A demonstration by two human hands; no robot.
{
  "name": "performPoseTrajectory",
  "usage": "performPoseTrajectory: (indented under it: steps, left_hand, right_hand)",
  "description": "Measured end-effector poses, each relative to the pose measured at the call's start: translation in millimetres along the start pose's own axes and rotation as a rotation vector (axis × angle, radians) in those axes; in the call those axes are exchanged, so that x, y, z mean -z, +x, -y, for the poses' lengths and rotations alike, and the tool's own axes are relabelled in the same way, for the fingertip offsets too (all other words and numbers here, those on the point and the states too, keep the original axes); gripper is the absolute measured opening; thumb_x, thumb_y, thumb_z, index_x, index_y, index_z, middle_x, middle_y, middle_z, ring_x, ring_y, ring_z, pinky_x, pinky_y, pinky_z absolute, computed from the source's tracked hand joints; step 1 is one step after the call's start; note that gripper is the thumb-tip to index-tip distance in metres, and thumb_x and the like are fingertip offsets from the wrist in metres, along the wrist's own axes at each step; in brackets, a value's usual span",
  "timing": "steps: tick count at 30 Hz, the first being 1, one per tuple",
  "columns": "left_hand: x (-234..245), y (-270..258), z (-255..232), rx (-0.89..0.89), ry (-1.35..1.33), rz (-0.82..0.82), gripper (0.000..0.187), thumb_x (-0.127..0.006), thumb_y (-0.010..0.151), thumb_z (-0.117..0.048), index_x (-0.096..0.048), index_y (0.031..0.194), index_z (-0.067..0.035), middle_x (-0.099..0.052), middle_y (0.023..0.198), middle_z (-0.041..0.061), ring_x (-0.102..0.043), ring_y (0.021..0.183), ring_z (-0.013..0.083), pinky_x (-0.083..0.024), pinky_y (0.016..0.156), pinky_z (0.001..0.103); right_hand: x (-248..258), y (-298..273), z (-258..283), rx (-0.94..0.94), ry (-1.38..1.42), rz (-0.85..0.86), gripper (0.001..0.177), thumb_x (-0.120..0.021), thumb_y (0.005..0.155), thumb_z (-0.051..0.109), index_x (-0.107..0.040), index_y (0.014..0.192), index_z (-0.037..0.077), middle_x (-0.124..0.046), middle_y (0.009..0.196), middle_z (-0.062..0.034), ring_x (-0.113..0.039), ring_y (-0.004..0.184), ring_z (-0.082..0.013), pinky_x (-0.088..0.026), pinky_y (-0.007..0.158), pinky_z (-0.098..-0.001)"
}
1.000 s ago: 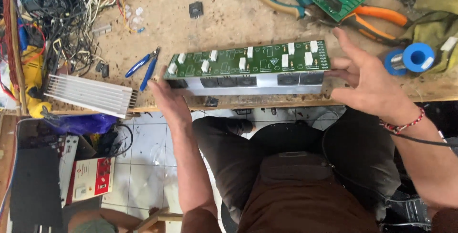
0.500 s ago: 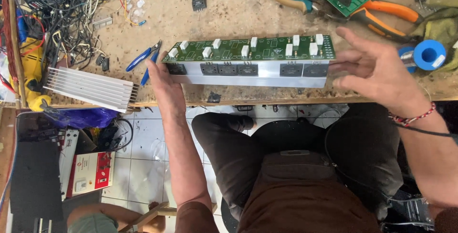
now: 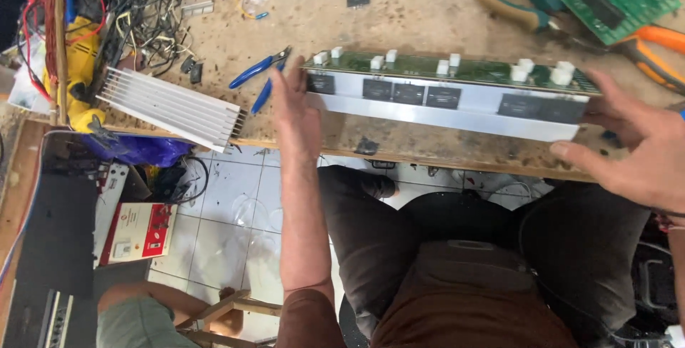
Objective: Soldering electronic components onto a printed circuit board that is mounted on a large aluminum heat sink.
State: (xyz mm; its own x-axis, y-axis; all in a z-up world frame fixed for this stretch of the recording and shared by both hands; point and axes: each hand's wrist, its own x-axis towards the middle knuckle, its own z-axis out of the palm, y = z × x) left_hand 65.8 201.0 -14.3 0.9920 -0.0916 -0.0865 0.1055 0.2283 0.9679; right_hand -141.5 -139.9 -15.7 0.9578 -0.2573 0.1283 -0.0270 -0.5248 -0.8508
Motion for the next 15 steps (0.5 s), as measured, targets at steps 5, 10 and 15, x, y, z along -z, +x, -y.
performPoseTrajectory:
  steps: [5, 10, 15]
  left_hand:
    - [0.6, -14.3, 2.8, 0.02, -0.061, 0.077, 0.1, -0.033, 0.087, -0.074, -0.027, 0.16, -0.006, -0.014, 0.173, 0.014, -0.004, 0.161, 0.0241, 0.003, 0.124, 0.051]
    - [-3.3, -50.5, 3.3, -0.058, -0.062, 0.088, 0.105, -0.041, 0.087, -0.074, -0.022, 0.16, 0.0, -0.019, 0.17, 0.021, -0.013, 0.158, 0.0388, -0.016, 0.121, 0.063]
    - [-0.9, -75.6, 15.2, -0.057, -0.042, 0.078, 0.08, -0.023, 0.101, -0.06, -0.022, 0.162, -0.008, -0.019, 0.172, 0.011, -0.01, 0.161, 0.0245, -0.015, 0.127, 0.041]
  right_hand:
    - [-5.5, 4.3, -52.2, 0.14, 0.148, 0.035, 0.102, -0.066, 0.076, -0.019, -0.024, 0.168, -0.017, -0.054, 0.138, -0.0341, -0.056, 0.119, -0.0395, -0.041, 0.115, -0.041]
    - [8.2, 19.4, -106.7, 0.255, 0.055, 0.081, 0.082, -0.062, 0.076, -0.012, -0.032, 0.152, -0.021, -0.029, 0.166, -0.0372, -0.05, 0.128, -0.0494, -0.042, 0.112, -0.0498]
    - [19.2, 30.0, -119.7, 0.199, -0.067, 0.079, 0.089, -0.065, 0.077, 0.0, -0.027, 0.156, -0.018, -0.012, 0.077, -0.0014, -0.018, 0.059, -0.0143, -0.013, 0.057, -0.0238]
